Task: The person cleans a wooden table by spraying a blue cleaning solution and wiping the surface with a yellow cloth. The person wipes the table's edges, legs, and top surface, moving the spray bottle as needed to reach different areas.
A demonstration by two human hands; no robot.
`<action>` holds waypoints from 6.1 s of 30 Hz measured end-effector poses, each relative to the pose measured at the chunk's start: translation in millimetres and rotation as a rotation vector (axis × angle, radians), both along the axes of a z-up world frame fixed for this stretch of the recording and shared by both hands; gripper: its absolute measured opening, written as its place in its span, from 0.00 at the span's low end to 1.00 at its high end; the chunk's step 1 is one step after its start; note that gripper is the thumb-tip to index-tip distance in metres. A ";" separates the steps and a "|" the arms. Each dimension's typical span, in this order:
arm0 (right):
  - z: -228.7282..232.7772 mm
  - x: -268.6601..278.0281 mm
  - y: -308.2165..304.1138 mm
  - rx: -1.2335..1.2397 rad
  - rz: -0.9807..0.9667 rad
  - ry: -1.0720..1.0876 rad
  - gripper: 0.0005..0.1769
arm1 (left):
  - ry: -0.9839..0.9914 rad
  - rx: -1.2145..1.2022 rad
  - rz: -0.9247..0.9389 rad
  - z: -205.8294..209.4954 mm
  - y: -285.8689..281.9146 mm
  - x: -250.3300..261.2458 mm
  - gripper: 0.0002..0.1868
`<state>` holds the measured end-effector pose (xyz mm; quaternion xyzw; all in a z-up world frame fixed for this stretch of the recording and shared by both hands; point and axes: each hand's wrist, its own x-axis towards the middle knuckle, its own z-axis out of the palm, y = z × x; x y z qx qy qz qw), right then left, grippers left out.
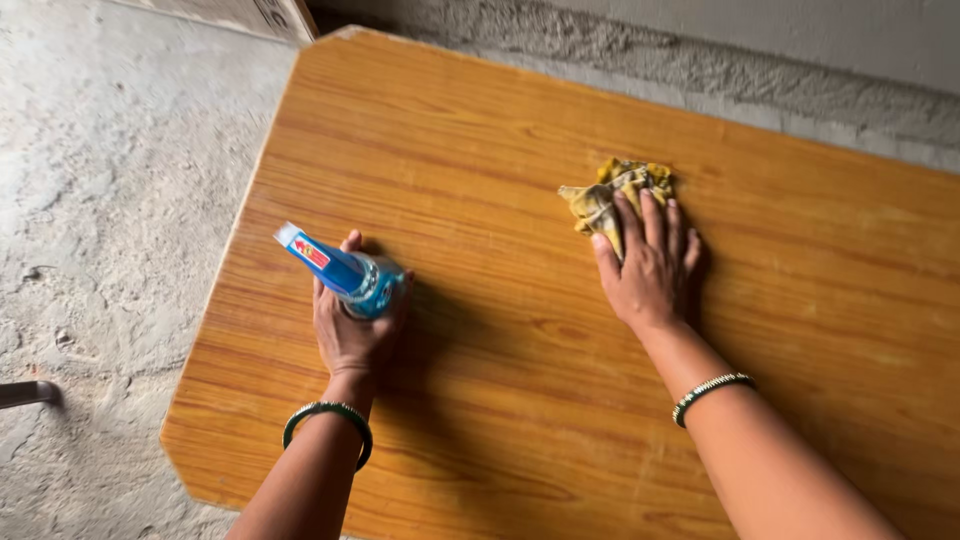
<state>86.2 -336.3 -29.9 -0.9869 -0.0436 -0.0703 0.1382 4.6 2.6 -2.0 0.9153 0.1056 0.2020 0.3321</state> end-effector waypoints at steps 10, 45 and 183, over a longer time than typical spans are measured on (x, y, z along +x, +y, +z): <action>-1.6 -93.9 56.4 0.044 0.055 -0.038 0.37 | 0.036 0.105 -0.062 -5.6 3.2 5.1 0.32; 10.2 -87.5 67.8 0.002 -0.664 0.026 0.38 | 0.250 0.153 -0.102 -10.6 4.7 10.5 0.42; 2.0 39.1 263.5 -0.141 -1.290 0.015 0.35 | 0.261 0.210 -1.051 -16.8 74.0 241.5 0.52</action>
